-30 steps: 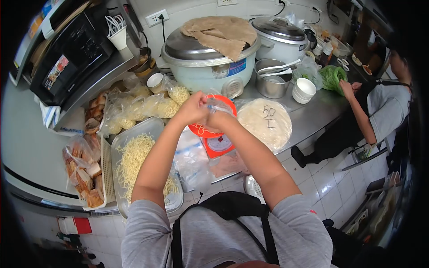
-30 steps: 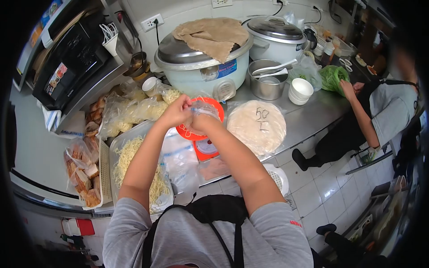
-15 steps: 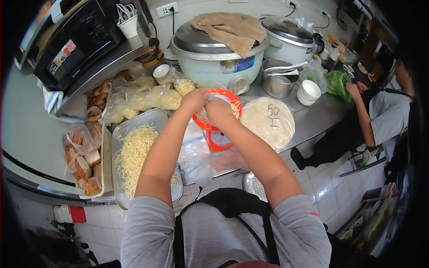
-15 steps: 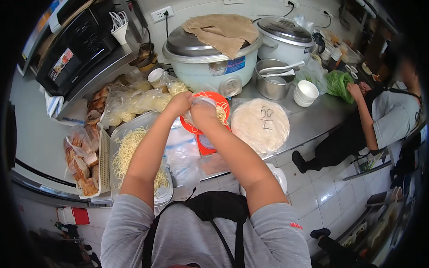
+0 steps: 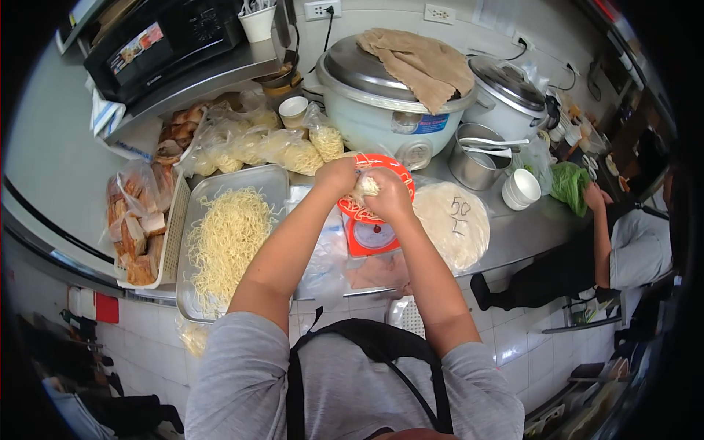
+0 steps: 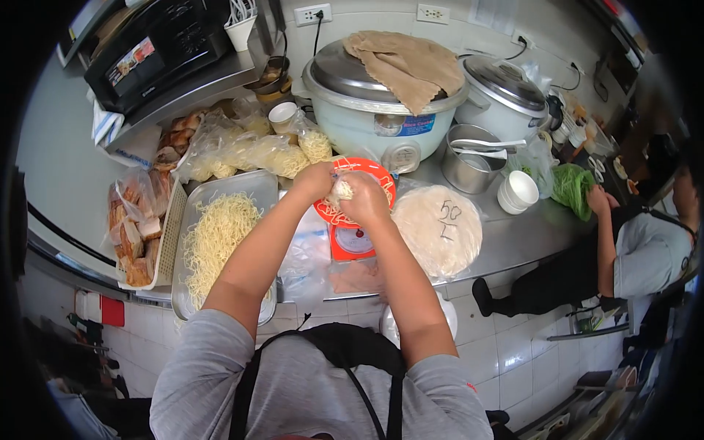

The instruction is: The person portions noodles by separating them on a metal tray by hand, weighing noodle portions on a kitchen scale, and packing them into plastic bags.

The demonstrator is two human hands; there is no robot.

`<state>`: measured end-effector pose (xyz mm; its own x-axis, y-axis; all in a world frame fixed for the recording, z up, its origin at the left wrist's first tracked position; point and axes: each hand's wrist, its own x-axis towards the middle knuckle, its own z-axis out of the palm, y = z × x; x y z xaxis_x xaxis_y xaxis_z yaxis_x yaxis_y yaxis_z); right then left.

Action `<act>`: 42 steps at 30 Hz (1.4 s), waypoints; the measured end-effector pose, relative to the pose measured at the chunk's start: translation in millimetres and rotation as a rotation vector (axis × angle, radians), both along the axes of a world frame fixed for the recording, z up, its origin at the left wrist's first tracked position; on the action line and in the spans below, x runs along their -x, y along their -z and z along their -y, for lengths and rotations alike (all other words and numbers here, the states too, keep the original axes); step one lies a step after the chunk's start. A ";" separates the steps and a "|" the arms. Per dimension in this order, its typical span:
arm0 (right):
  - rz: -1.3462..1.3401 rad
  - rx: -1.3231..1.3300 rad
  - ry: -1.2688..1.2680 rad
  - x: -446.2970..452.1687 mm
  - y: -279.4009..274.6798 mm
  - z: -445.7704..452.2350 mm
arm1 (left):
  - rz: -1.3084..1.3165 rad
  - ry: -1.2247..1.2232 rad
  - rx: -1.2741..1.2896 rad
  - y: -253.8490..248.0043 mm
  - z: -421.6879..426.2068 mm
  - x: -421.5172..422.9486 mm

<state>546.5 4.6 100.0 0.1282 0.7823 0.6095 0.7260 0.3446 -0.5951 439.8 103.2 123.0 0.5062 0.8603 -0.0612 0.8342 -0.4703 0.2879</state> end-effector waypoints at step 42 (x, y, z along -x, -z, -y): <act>-1.230 0.844 -0.152 66.9 -44.8 -18.6 | 0.881 0.144 -0.465 -8.3 79.4 73.3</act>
